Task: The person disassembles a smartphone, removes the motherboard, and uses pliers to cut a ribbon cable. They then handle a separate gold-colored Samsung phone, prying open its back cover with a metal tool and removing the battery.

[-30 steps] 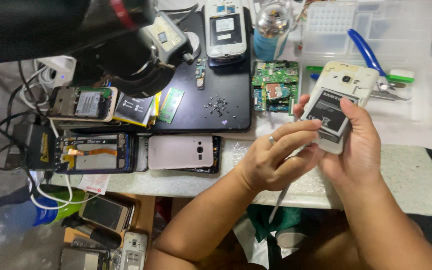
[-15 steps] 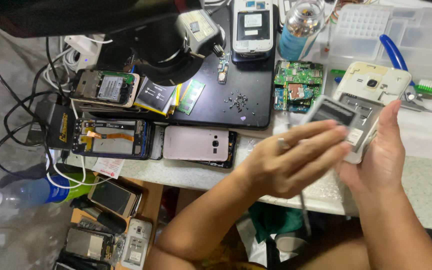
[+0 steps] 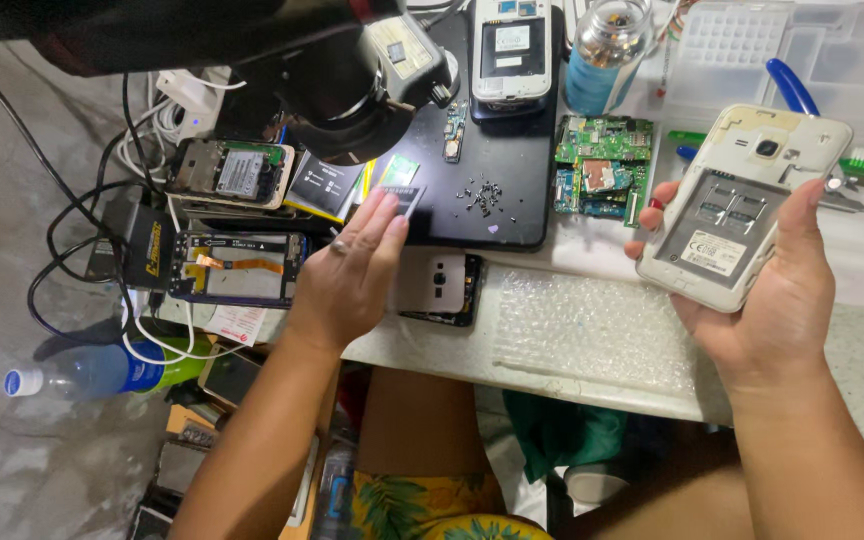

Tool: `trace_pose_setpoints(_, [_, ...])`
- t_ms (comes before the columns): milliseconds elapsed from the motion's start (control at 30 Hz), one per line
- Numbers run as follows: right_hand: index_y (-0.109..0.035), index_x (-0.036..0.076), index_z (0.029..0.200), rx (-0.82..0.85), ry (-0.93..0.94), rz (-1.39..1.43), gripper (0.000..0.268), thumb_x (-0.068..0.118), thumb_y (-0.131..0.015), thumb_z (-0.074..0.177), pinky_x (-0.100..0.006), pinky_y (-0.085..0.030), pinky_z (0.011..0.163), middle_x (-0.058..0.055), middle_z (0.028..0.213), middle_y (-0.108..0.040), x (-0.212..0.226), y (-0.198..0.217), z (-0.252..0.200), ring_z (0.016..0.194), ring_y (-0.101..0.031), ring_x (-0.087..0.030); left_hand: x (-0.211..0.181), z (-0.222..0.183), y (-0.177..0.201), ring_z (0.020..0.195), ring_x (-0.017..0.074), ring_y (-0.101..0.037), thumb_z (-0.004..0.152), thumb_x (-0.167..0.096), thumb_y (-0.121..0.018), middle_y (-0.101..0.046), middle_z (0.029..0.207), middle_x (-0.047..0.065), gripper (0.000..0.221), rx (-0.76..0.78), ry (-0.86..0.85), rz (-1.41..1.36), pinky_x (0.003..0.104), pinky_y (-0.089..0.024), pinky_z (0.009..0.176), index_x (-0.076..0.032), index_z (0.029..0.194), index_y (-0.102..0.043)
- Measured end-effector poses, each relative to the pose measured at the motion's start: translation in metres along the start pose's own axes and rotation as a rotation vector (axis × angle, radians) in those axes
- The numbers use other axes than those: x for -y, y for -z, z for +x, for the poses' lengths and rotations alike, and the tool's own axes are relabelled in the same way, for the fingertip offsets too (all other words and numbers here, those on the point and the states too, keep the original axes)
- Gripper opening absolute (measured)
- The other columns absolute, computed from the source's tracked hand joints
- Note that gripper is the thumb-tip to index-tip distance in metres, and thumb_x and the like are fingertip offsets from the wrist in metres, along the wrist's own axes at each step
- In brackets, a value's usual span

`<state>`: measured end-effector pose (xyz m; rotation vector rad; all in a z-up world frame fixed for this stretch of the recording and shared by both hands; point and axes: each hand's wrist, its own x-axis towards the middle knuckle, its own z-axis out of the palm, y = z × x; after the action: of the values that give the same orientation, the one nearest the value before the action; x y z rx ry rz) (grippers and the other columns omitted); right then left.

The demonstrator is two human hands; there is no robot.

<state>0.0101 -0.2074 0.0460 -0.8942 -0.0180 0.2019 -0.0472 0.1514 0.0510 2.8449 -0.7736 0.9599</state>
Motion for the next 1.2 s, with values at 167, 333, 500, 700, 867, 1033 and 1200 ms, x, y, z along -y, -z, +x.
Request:
trace_pose_setpoints(167, [-0.047, 0.0, 0.146, 0.001, -0.008, 0.001, 0.079, 0.068, -0.051, 0.106, -0.056, -0.055, 0.105, -0.018, 0.125, -0.06, 0.002, 0.004, 0.001, 0.121, -0.064, -0.033, -0.004, 0.02, -0.021, 0.129, 0.0378, -0.065, 0.098, 0.002, -0.059, -0.065, 0.133, 0.024, 0.026, -0.003, 0.042, 0.122, 0.038, -0.06, 0.101, 0.005, 0.124, -0.062])
trace_pose_setpoints(333, [-0.047, 0.001, 0.144, 0.0, -0.006, 0.047, 0.075, 0.065, -0.048, 0.105, -0.056, -0.056, 0.104, -0.018, 0.122, -0.06, 0.004, 0.005, 0.001, 0.121, -0.065, -0.034, -0.02, 0.032, -0.015, 0.123, 0.0349, -0.068, 0.093, 0.0, -0.061, -0.067, 0.129, 0.025, 0.029, 0.147, 0.107, 0.209, 0.036, -0.06, 0.092, 0.008, 0.121, -0.067])
trace_pose_setpoints(500, [-0.048, 0.005, 0.146, -0.005, -0.037, 0.116, 0.073, 0.067, -0.041, 0.108, -0.055, -0.057, 0.099, -0.019, 0.119, -0.062, 0.006, 0.006, 0.002, 0.116, -0.067, -0.035, -0.029, 0.038, -0.006, 0.118, 0.0316, -0.071, 0.092, 0.0, -0.061, -0.068, 0.128, 0.023, 0.027, 0.242, 0.222, 0.191, 0.034, -0.062, 0.088, 0.006, 0.117, -0.068])
trace_pose_setpoints(700, [-0.05, 0.008, 0.149, -0.013, -0.063, 0.212, 0.075, 0.067, -0.034, 0.107, -0.054, -0.058, 0.09, -0.023, 0.122, -0.066, 0.007, -0.002, 0.005, 0.109, -0.068, -0.036, -0.054, 0.064, 0.007, 0.09, 0.0248, -0.073, 0.108, -0.036, -0.052, -0.066, 0.125, 0.025, 0.039, -0.115, 0.214, -0.332, 0.034, -0.062, 0.063, -0.001, 0.116, -0.068])
trace_pose_setpoints(867, [-0.052, 0.005, 0.149, 0.031, -0.11, 0.321, 0.077, 0.065, -0.031, 0.106, -0.055, -0.059, 0.088, -0.025, 0.122, -0.066, 0.004, -0.004, 0.007, 0.106, -0.068, -0.038, -0.09, 0.099, -0.02, 0.071, 0.0197, -0.059, 0.099, -0.073, -0.03, -0.052, 0.091, 0.013, 0.075, -0.38, 0.016, -0.674, 0.032, -0.051, 0.06, -0.007, 0.097, -0.066])
trace_pose_setpoints(1033, [-0.048, 0.005, 0.152, 0.065, -0.088, 0.131, 0.081, 0.069, -0.031, 0.106, -0.059, -0.056, 0.091, -0.024, 0.127, -0.063, -0.001, 0.007, 0.016, 0.111, -0.066, -0.039, -0.104, 0.119, -0.079, 0.063, 0.0105, -0.058, 0.106, -0.043, -0.058, -0.064, 0.074, 0.003, 0.044, -0.292, 0.321, -1.221, 0.024, -0.048, 0.06, -0.001, 0.096, -0.067])
trace_pose_setpoints(1200, [-0.047, 0.005, 0.152, 0.021, -0.136, 0.144, 0.082, 0.068, -0.03, 0.103, -0.06, -0.056, 0.089, -0.024, 0.129, -0.063, -0.009, 0.019, 0.027, 0.109, -0.066, -0.04, -0.108, 0.12, -0.099, 0.094, 0.0127, -0.07, 0.104, -0.007, -0.07, -0.073, 0.104, 0.008, 0.015, -0.304, 0.404, -1.543, 0.027, -0.059, 0.085, 0.002, 0.116, -0.067])
